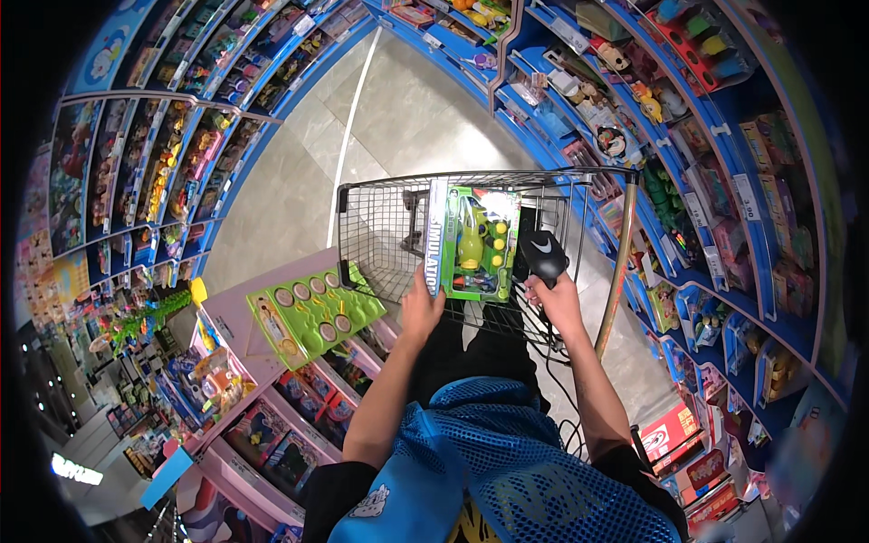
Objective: Moving toy boxes from store shelves into a shopping cart and back to organize them.
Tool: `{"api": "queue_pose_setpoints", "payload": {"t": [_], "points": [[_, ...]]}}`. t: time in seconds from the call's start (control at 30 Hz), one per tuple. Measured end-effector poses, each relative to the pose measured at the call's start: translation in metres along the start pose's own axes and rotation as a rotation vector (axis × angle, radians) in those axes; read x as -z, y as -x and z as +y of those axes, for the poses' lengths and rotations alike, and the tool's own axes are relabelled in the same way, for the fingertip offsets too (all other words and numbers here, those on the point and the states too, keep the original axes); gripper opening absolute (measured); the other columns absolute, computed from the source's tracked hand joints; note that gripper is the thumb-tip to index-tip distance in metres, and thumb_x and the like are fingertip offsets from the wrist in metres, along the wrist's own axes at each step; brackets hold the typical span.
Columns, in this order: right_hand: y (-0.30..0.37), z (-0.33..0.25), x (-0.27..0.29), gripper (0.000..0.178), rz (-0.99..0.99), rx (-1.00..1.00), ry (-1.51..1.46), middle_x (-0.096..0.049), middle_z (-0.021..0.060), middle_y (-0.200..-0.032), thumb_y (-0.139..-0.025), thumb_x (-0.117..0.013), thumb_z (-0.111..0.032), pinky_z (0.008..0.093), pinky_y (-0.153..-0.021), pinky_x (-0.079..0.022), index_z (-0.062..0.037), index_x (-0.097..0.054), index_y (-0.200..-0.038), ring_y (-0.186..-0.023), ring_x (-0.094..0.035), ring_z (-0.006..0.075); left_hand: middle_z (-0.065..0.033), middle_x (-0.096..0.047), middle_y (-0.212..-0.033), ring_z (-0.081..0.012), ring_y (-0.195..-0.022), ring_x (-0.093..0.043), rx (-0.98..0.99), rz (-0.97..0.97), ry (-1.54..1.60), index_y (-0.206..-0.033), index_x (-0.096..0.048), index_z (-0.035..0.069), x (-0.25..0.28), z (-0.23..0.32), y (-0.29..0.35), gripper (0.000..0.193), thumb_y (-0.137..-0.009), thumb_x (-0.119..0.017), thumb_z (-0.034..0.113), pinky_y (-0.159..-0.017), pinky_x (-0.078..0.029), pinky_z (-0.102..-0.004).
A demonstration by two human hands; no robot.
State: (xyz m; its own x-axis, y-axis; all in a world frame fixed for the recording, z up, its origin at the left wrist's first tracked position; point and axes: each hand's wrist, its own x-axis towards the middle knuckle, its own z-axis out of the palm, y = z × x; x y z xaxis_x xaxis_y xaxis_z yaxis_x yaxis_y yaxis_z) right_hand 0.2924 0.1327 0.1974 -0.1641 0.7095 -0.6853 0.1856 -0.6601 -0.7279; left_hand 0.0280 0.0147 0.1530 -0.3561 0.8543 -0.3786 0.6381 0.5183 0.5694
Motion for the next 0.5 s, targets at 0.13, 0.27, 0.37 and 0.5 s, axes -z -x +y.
{"api": "queue_pose_setpoints", "payload": {"t": [0.13, 0.27, 0.37, 0.5], "points": [[-0.012, -0.001, -0.003, 0.024, -0.069, 0.025, 0.078, -0.07, 0.0069, -0.084, -0.091, -0.067, -0.013, 0.0263, -0.059, -0.054, 0.0041, -0.06, -0.105, -0.068, -0.067, 0.0113, -0.0285, -0.065, -0.111, -0.0475, -0.093, -0.065, 0.041, -0.015, -0.049, -0.146, -0.029, 0.007, -0.002, 0.0, 0.0, 0.071, -0.085, -0.065, 0.017, -0.082, -0.051, -0.056], [-0.016, -0.001, -0.005, 0.019, -0.096, 0.028, 0.108, -0.07, 0.0084, -0.085, -0.092, -0.065, -0.01, 0.0258, -0.059, -0.054, 0.0046, -0.06, -0.104, -0.068, -0.067, 0.0116, -0.028, -0.065, -0.114, -0.0469, -0.095, -0.065, 0.067, -0.051, -0.014, -0.145, -0.029, 0.006, 0.002, 0.002, 0.0, 0.071, -0.086, -0.066, 0.017, -0.084, -0.051, -0.0557], [-0.019, 0.006, -0.003, 0.02, -0.124, 0.012, 0.112, -0.069, 0.0082, -0.084, -0.093, -0.066, -0.011, 0.0259, -0.058, -0.054, 0.004, -0.058, -0.104, -0.067, -0.067, 0.0117, -0.0276, -0.065, -0.113, -0.0465, -0.096, -0.065, 0.084, -0.063, 0.0, -0.145, -0.03, 0.005, 0.004, 0.007, 0.0, 0.07, -0.086, -0.065, 0.017, -0.084, -0.051, -0.0555], [-0.022, 0.002, -0.003, 0.02, -0.143, 0.01, 0.144, -0.069, 0.0081, -0.084, -0.093, -0.066, -0.011, 0.0261, -0.057, -0.053, 0.0042, -0.058, -0.103, -0.067, -0.067, 0.0116, -0.0279, -0.062, -0.119, -0.0472, -0.1, -0.063, 0.069, -0.016, -0.014, -0.143, -0.032, 0.004, -0.002, 0.016, 0.001, 0.069, -0.086, -0.067, 0.021, -0.085, -0.051, -0.0546]]}}
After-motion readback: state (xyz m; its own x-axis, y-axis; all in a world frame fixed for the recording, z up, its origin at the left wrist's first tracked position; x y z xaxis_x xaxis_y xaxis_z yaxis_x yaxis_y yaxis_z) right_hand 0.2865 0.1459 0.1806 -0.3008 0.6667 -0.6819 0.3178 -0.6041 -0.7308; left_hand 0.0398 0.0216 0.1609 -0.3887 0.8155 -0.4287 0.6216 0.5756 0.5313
